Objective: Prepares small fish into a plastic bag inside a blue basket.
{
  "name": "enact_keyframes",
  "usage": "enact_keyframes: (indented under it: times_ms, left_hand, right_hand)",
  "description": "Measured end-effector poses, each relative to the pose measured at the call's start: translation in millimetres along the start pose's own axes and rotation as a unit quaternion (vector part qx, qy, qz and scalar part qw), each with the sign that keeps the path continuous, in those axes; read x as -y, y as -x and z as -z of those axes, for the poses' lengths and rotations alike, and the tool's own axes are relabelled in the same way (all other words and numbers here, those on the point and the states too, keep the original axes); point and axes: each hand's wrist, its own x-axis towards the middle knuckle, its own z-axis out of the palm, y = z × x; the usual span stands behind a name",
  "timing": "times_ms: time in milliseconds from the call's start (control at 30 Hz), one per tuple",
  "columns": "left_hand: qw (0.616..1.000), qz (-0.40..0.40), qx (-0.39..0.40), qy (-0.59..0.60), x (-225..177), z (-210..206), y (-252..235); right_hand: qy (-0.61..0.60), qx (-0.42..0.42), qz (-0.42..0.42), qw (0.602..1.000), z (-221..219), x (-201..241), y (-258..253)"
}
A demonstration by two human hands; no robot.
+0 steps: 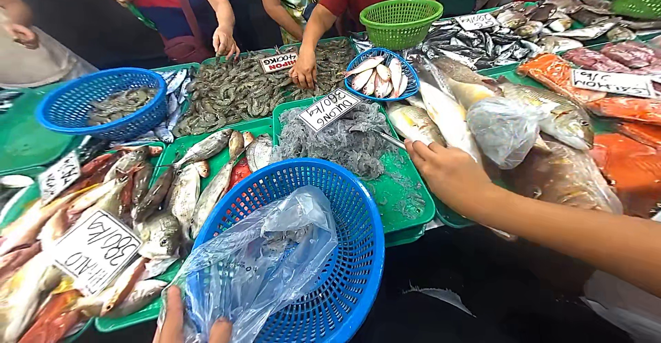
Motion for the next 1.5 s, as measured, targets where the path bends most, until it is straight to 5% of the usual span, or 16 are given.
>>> enact_keyframes:
  times_ms: [100,367,500,667,867,1133,1300,1500]
  left_hand:
    - [1.000,-0.009,-0.006,0.004,1.4,-0.6,-0.1]
    - [1.000,-0.001,0.007,0.006,-2.2,0.1,-1.4]
    - [1.000,0.003,0.002,0.003,-5.2,-0.1,-3.7]
    - [1.000,0.003,0.004,0.015,-1.2,-1.7,-3.2]
    - [1.000,0.009,0.000,0.009,1.3,-1.4,-3.3]
    - [1.000,0.019,-0.017,-0.013,-2.8,-6.0,-3.9]
    - [0.999,0.025,-0.018,-0.022,-7.4,-5.7,-5.7]
    - [0.999,0.030,-0.030,-0.025,-0.4,-7.3,-5.6]
  right_hand:
    - [-0.001,-0.040,0.028,0.999,12.8,-4.1,20.7]
    - [-0.112,0.147,-0.107,0.977,83.1,-77.8,33.6]
    - [-0.278,0.336,-0.129,0.891,103.0,-116.7,40.6]
    - [-0.415,0.479,-0.106,0.766,69.8,-105.9,26.7]
    - [-0.276,0.383,-0.100,0.876,33.5,-68.6,0.0]
    - [-0.209,0.318,-0.122,0.917,-19.6,-30.9,3.8]
    - [-0.145,0.098,-0.081,0.981,-31.9,-26.3,43.6]
    - [-0.160,-0.040,-0.045,0.985,-49.4,-42.6,82.4]
